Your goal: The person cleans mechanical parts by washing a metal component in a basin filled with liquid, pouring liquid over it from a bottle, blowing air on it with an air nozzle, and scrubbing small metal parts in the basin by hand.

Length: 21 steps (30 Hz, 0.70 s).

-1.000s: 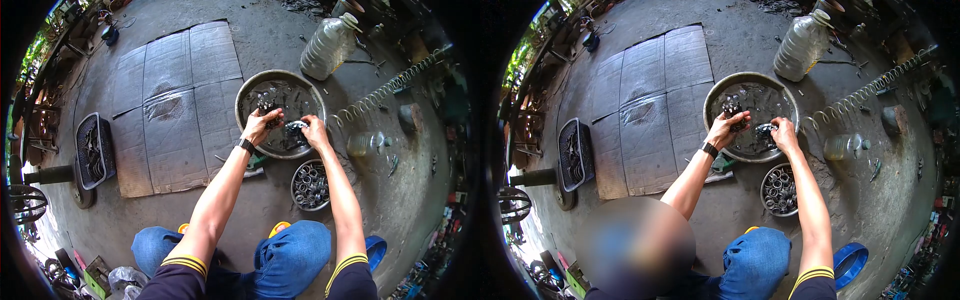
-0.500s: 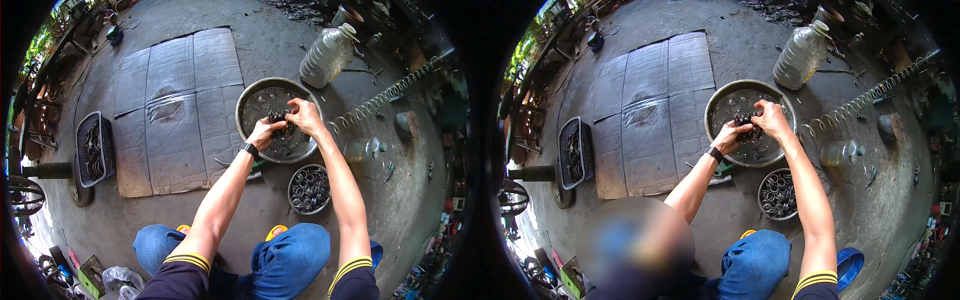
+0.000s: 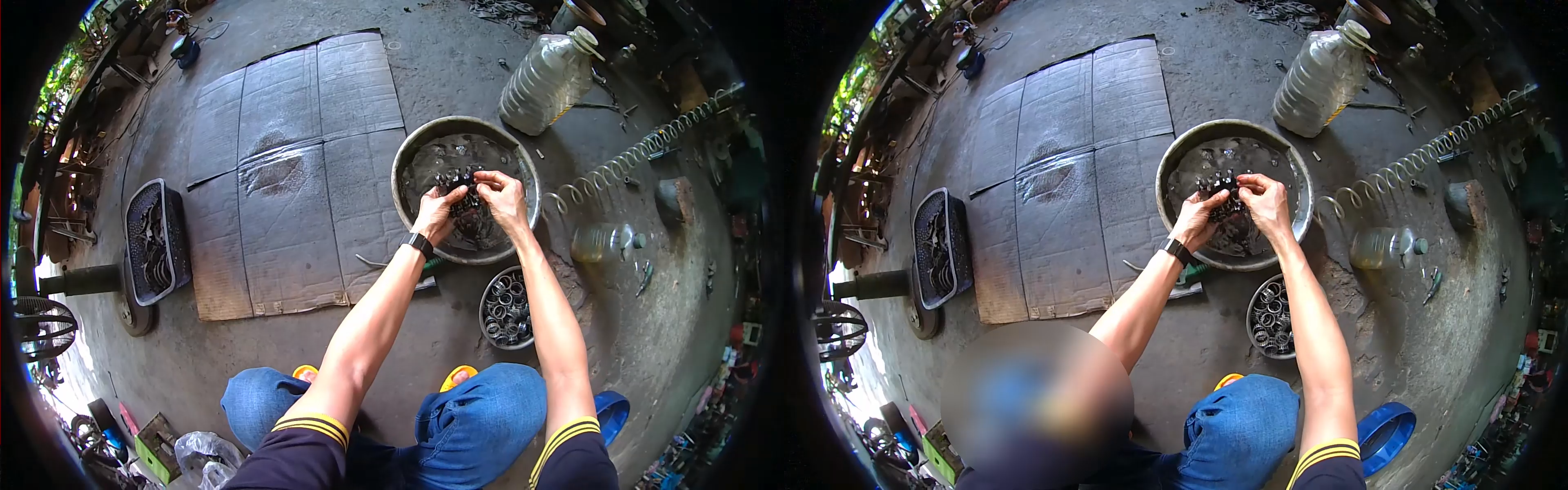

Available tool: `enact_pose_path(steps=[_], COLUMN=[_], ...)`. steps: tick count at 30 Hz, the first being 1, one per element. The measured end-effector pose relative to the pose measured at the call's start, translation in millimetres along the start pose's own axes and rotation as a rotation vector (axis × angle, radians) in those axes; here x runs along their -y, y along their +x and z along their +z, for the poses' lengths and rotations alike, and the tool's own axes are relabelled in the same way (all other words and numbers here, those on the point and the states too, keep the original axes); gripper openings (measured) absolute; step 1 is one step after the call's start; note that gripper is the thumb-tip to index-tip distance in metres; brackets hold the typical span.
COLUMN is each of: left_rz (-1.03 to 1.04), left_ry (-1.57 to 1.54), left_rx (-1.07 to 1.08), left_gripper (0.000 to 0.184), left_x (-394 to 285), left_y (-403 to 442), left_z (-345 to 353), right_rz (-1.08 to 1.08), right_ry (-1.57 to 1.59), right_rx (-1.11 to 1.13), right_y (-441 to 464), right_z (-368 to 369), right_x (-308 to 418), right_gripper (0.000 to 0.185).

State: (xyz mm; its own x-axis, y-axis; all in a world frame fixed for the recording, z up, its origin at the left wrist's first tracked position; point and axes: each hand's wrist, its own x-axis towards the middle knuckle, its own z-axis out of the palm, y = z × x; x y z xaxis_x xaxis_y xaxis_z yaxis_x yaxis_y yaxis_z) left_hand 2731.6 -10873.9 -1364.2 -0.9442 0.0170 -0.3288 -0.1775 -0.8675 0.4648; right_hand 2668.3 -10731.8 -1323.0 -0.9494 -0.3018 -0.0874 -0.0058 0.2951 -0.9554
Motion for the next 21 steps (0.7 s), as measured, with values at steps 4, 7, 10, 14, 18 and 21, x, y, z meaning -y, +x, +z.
enact_pose_path(steps=[4, 7, 10, 14, 18, 21], left_rz=[0.014, -0.023, -0.102, -0.047, -0.033, 0.026], left_ry=[0.056, 0.043, 0.011, 0.009, 0.049, 0.024], left_rx=[-0.036, -0.043, 0.016, 0.059, 0.027, 0.021], left_gripper=[0.023, 0.02, 0.024, 0.034, 0.035, 0.038], left_x=[-6, -4, -15, -28, -49, -56], left_y=[1, 5, 2, 6, 1, -3], left_z=[4, -6, -8, -6, 4, 4], right_rz=[0.015, -0.16, -0.05, -0.167, 0.249, 0.07], right_ry=[-0.223, -0.459, -0.11, -0.807, -0.968, -0.918], right_rx=[-0.046, -0.006, 0.009, -0.059, 0.433, 0.325], right_y=[-7, -9, 0, 34, 49, 27], right_z=[6, 5, -3, 0, 33, 61], right_x=[10, 9, -3, -66, -39, -28], right_gripper=[0.022, 0.021, 0.021, 0.038, 0.055, 0.059])
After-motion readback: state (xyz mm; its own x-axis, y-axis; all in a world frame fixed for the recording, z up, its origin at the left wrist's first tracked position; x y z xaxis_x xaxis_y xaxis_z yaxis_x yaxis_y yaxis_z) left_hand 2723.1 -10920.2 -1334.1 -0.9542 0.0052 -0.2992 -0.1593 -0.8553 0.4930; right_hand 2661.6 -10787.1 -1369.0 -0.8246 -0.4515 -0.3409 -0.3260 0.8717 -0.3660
